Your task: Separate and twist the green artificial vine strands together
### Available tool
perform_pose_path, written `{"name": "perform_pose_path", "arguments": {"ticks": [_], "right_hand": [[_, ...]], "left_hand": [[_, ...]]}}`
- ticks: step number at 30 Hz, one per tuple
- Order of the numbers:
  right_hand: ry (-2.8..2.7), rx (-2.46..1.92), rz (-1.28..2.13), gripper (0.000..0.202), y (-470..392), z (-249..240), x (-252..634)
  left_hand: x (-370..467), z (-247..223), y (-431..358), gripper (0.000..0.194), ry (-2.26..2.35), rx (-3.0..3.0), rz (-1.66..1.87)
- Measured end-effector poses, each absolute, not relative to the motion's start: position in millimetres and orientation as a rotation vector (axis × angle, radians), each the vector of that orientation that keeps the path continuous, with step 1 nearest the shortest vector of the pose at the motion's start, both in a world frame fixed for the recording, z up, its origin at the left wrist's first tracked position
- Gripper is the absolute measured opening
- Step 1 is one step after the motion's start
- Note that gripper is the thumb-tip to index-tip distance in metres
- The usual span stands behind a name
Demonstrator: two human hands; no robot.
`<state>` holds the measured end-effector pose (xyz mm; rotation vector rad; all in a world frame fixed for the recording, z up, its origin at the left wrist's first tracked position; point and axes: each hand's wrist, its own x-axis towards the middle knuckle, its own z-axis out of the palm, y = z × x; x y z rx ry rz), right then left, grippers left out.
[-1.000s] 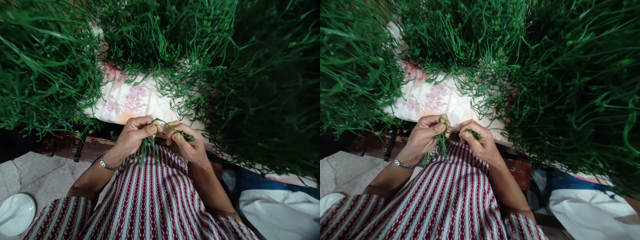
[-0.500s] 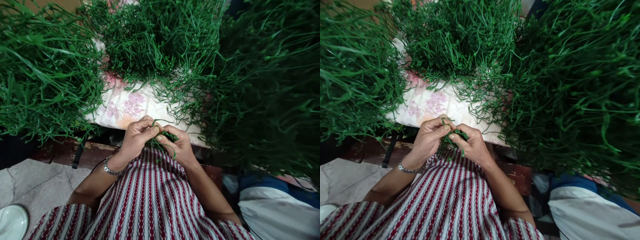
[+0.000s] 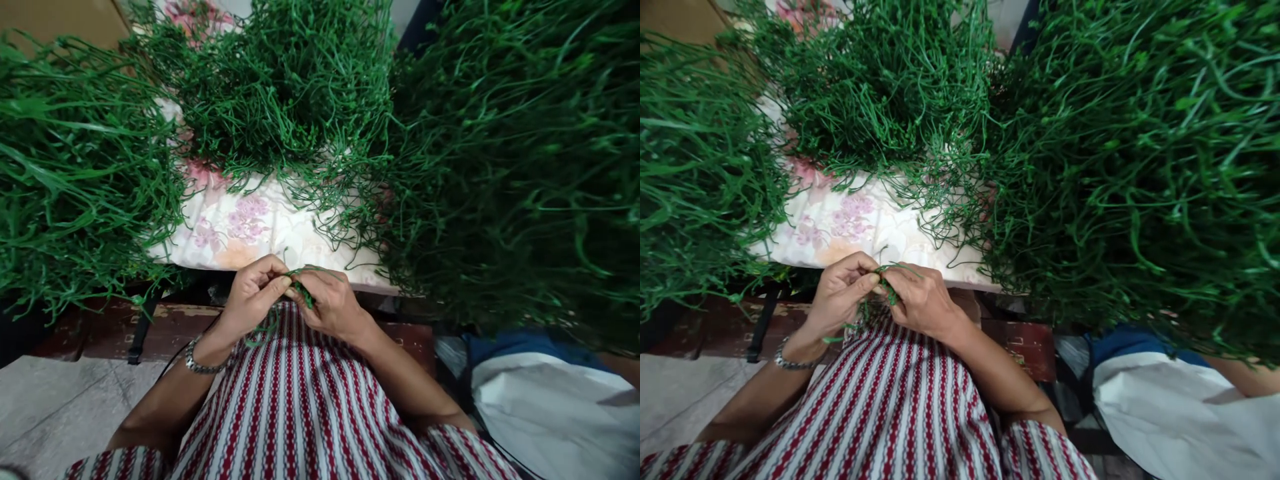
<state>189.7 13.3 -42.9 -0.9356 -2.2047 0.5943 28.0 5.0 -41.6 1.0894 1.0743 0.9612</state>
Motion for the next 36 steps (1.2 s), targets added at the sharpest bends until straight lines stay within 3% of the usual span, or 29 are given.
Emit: {"name": "perform_pose_path", "arguments": {"ticks": [3,7,14,16,22,28,36], "right_hand": [[-2.299,-0.871,0.839,0.019,14,-34,201],[-2.258,-0.679,1.404,0.027,17,-29,215],[-2.0,-0.393,1.946,0.029,19,-28,227],[-1.923,-0.489,1.917,0.027,22,-27,229],[-1.743,-0.87,1.382,0.026,29,-34,214],[-1.415,-0.927,1.517,0.026,17,-54,191],[-1.441,-1.008,1.497,0.027,12,-41,190]], "left_hand": [[24,-35,8,0.02,1.037,1.384,0.802],[24,-26,9,0.021,0.891,1.603,0.569],[22,-26,12,0.02,0.729,1.341,0.521],[21,-30,15,0.023,0.742,1.152,0.601],[35,-37,18,0.026,0.837,0.982,0.801],[46,-39,11,0.018,1.085,1.131,1.064],[49,-48,11,0.008,1.254,1.786,1.34]]}}
